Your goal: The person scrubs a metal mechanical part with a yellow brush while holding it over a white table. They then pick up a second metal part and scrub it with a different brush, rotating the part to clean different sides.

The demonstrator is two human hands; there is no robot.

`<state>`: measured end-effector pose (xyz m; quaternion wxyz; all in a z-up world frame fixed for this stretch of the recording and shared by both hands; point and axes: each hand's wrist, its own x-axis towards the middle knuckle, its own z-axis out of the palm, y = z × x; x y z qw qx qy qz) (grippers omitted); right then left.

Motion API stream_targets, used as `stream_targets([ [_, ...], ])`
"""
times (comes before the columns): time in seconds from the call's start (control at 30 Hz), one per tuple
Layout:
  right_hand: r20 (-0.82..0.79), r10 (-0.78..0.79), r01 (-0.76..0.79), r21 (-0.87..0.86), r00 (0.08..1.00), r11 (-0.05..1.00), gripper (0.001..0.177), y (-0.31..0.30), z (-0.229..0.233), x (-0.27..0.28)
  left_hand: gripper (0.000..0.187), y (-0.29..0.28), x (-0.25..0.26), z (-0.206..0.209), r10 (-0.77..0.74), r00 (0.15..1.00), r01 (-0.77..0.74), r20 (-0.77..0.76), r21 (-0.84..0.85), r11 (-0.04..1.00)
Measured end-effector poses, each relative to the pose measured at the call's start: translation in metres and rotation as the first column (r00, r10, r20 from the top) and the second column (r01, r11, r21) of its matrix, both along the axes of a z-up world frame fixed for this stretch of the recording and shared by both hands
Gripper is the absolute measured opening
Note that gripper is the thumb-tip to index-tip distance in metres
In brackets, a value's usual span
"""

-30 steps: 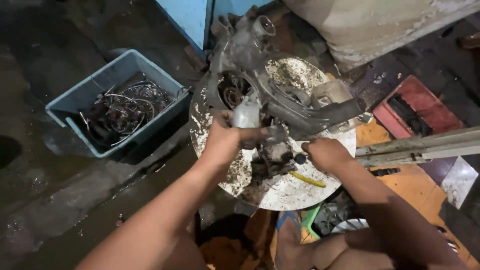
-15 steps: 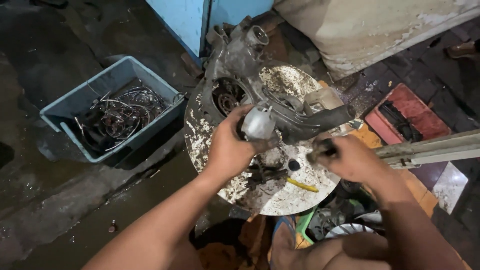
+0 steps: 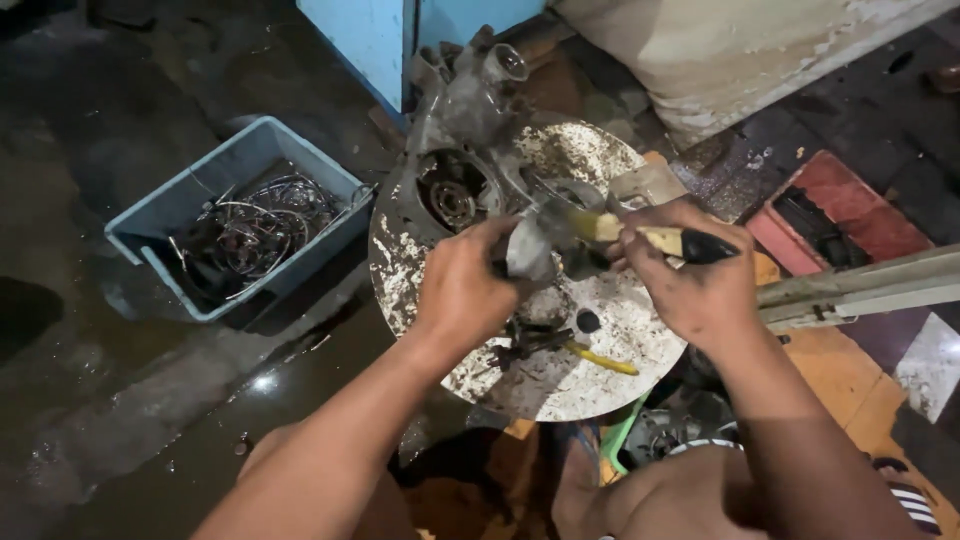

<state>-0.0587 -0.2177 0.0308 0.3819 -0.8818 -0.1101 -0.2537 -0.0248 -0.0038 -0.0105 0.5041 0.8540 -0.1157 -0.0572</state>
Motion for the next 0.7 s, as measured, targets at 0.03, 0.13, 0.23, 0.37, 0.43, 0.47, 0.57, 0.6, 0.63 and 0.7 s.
stream_targets([
  [0.03,0.002,-0.001,0.001,-0.001,1.0,1.0,0.013,-0.002,-0.002,-0.001,0.064,-0.001,0.001,-0.003,-0.001,1.0,0.001,0.002,-0.001,1.0],
  [0.13,0.071,0.01,-0.009,-0.021,0.997,1.0,0.009,0.004,-0.003,-0.003,0.064,-0.001,0.004,-0.003,0.006,1.0,-0.006,0.021,0.027,1.0],
  [0.23,0.066,0.046,-0.049,0.048,0.997,0.998,0.015,0.016,0.0,-0.008,0.064,0.003,-0.001,0.006,0.011,0.999,-0.013,0.038,0.05,0.999],
  [0.37,0.13,0.002,0.007,-0.07,0.992,0.997,0.011,0.01,0.005,-0.013,0.065,0.0,-0.004,0.005,0.001,0.997,-0.006,0.075,0.062,0.998],
  [0.43,0.131,0.041,-0.041,-0.004,0.99,0.999,0.007,0.018,0.01,-0.017,0.065,0.0,-0.002,-0.001,0.012,0.996,-0.018,0.086,0.059,0.998],
  [0.47,0.131,0.033,-0.033,-0.006,0.991,0.999,0.008,0.02,0.01,-0.018,0.065,0.0,-0.003,-0.004,0.018,0.996,-0.023,0.093,0.06,0.998],
  [0.57,0.129,0.004,-0.002,-0.017,0.992,1.0,0.009,0.018,0.012,-0.02,0.065,0.003,-0.008,0.009,0.052,0.998,-0.053,0.041,0.046,0.998],
  [0.6,0.141,-0.005,0.01,-0.033,0.99,0.999,0.01,0.016,0.015,-0.016,0.064,0.004,-0.007,0.019,0.09,0.996,-0.09,-0.008,0.026,0.996],
  [0.63,0.147,0.0,0.005,-0.037,0.989,0.999,0.01,0.015,0.014,-0.017,0.064,0.003,-0.007,0.021,0.095,0.995,-0.095,-0.002,0.021,0.995],
  [0.7,0.105,0.027,-0.03,0.02,0.994,0.999,0.008,0.014,0.01,-0.019,0.065,0.002,-0.01,0.024,0.116,0.985,-0.125,-0.127,-0.062,0.99],
])
